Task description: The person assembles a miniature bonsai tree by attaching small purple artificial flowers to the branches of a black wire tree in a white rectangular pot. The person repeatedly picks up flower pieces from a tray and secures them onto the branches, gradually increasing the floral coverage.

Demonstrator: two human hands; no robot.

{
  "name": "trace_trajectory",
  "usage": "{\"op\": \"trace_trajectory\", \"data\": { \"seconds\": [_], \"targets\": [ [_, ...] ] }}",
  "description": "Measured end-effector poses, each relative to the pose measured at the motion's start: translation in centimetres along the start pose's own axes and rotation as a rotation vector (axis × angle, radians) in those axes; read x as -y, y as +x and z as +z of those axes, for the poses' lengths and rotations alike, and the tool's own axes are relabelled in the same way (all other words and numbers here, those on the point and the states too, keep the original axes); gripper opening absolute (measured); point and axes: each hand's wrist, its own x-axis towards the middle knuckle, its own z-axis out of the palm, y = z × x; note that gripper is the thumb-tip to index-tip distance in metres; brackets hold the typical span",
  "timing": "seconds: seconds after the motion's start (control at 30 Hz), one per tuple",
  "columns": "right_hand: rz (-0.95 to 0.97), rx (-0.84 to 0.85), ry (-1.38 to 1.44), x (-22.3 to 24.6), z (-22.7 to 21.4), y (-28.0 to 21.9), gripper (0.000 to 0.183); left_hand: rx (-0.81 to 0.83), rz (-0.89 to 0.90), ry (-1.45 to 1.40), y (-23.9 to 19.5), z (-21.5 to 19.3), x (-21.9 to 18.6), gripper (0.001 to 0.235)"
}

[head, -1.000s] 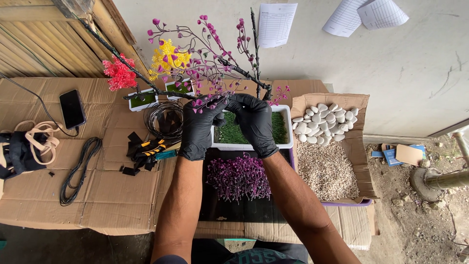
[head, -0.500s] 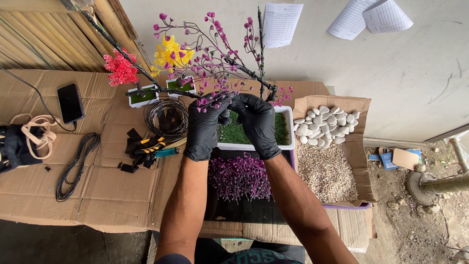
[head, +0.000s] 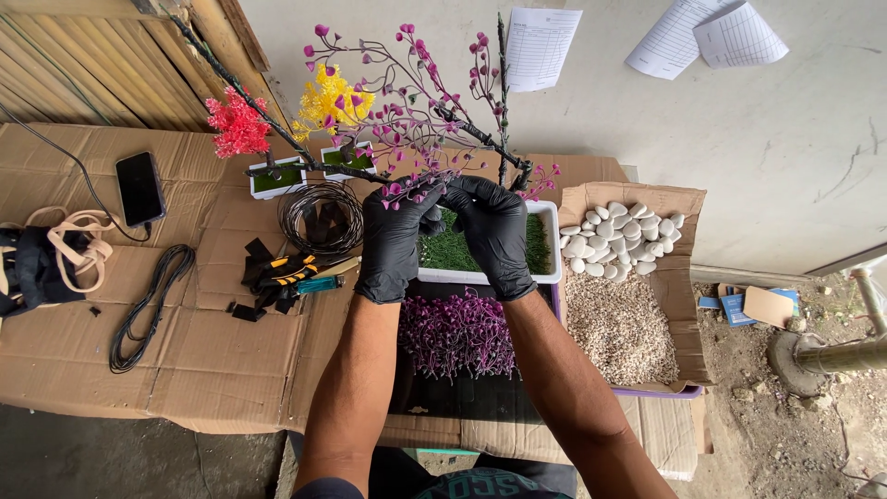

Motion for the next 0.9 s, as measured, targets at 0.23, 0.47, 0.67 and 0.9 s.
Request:
{"op": "trace_trajectory", "data": {
  "seconds": [0.23, 0.47, 0.67, 0.9],
  "targets": [
    [-0.166, -0.090, -0.236, 1.4, -0.3, -1.7, 0.012, -0.451, 0.523, -0.218, 0.5, -0.8, 6.5, 0.031],
    [-0.542, -0.023, -0.818, 2.5, 0.4, -5.3, 0.029, -0.503, 0.594, -0.213, -7.8, 4.2, -0.8, 0.036],
    [-0.595, -0.104, -0.982, 3.9, 3.3, -5.2, 0.009, -0.195, 0.314, -0.126, -5.8, 0.8, -3.3, 0.050],
    [-0.236, -0.099, -0.963, 6.0, 4.9, -5.7, 0.008, -0.328, 0.311, -0.020, -4.5, 2.8, -3.5, 0.040]
  ]
}}
